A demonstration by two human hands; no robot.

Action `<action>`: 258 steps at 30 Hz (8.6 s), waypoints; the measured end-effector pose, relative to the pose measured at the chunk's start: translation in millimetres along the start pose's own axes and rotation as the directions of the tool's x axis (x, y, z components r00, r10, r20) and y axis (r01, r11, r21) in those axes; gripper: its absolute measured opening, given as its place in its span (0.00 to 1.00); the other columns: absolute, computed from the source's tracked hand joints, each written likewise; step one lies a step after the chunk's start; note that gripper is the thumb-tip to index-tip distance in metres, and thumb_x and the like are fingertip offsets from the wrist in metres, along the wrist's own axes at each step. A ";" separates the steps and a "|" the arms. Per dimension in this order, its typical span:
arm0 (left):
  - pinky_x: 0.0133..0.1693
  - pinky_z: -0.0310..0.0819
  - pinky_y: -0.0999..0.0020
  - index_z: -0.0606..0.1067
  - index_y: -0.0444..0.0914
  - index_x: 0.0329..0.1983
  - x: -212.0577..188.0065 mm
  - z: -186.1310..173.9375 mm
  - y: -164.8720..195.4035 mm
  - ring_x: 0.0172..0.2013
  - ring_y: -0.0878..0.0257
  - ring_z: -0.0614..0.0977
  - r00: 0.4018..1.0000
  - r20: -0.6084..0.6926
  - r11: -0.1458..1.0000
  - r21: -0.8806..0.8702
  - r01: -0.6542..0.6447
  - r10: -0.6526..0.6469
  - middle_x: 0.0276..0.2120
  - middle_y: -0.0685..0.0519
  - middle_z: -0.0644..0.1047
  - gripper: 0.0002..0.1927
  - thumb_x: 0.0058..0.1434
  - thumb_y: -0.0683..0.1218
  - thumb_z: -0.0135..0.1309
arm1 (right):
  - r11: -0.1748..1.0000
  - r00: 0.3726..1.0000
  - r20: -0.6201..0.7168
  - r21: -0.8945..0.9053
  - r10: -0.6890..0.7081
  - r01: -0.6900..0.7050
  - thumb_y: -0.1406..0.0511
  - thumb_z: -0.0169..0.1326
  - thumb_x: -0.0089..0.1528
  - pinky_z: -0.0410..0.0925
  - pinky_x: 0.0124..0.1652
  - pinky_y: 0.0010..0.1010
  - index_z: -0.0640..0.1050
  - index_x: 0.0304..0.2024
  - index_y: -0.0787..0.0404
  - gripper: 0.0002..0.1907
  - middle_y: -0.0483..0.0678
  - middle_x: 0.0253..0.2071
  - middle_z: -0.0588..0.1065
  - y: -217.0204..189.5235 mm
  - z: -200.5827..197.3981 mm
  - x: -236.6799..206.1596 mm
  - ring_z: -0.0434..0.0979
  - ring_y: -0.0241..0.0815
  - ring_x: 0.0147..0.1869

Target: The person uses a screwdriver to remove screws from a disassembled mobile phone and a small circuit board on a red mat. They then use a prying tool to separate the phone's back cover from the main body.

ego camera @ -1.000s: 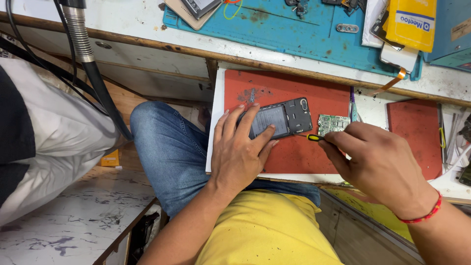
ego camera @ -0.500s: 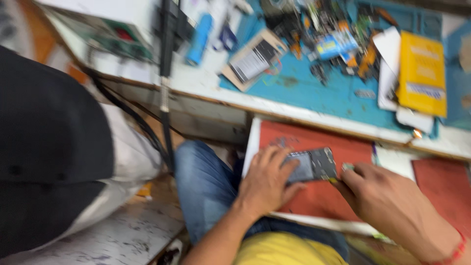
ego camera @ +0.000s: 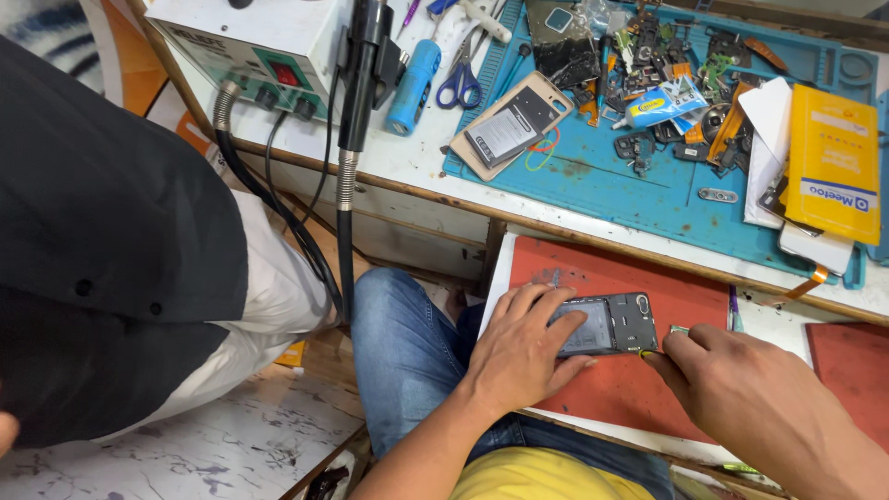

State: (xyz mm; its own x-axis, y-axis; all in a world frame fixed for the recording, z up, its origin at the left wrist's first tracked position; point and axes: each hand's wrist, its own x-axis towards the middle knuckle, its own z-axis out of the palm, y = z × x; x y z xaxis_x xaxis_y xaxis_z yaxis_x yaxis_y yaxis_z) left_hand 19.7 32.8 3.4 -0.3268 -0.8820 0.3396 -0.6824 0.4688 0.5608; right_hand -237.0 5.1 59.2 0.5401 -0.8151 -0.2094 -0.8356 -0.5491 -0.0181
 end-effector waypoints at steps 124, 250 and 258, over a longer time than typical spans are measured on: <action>0.61 0.63 0.48 0.78 0.39 0.52 3.2 9.2 2.9 0.60 0.47 0.70 0.999 0.033 1.000 0.012 0.020 -0.021 0.59 0.47 0.73 0.26 0.55 0.56 0.65 | 0.994 0.950 0.295 0.002 -0.105 0.109 0.57 0.50 0.62 0.74 0.40 0.41 0.72 0.46 0.59 0.15 0.51 0.41 0.76 -8.2 -59.3 25.2 0.80 0.54 0.42; 0.52 0.71 0.52 0.83 0.40 0.43 8.4 30.9 22.9 0.55 0.50 0.75 0.996 -0.033 0.996 0.019 -0.084 0.085 0.55 0.49 0.78 0.12 0.57 0.47 0.66 | 0.585 0.626 -0.616 0.755 0.478 0.296 0.82 0.59 0.64 0.78 0.55 0.36 0.54 0.58 0.54 0.33 0.58 0.49 0.70 -15.2 84.9 -24.4 0.81 0.50 0.54; 0.51 0.70 0.52 0.83 0.40 0.41 6.6 32.7 23.7 0.54 0.51 0.75 0.998 -0.029 0.999 -0.010 -0.053 0.052 0.54 0.49 0.78 0.12 0.55 0.47 0.67 | 0.714 0.683 -0.693 0.597 0.230 0.365 0.82 0.58 0.59 0.70 0.53 0.48 0.55 0.54 0.55 0.32 0.64 0.48 0.75 -9.7 83.5 -21.9 0.79 0.58 0.53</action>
State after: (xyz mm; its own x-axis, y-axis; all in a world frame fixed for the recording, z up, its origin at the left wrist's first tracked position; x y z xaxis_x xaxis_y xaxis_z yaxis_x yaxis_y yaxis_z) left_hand -20.0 36.5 -5.8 -0.3430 -0.8544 0.3903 -0.6580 0.5151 0.5493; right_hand -249.1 43.7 -17.6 0.2465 -0.8113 0.5302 -0.4594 -0.5795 -0.6732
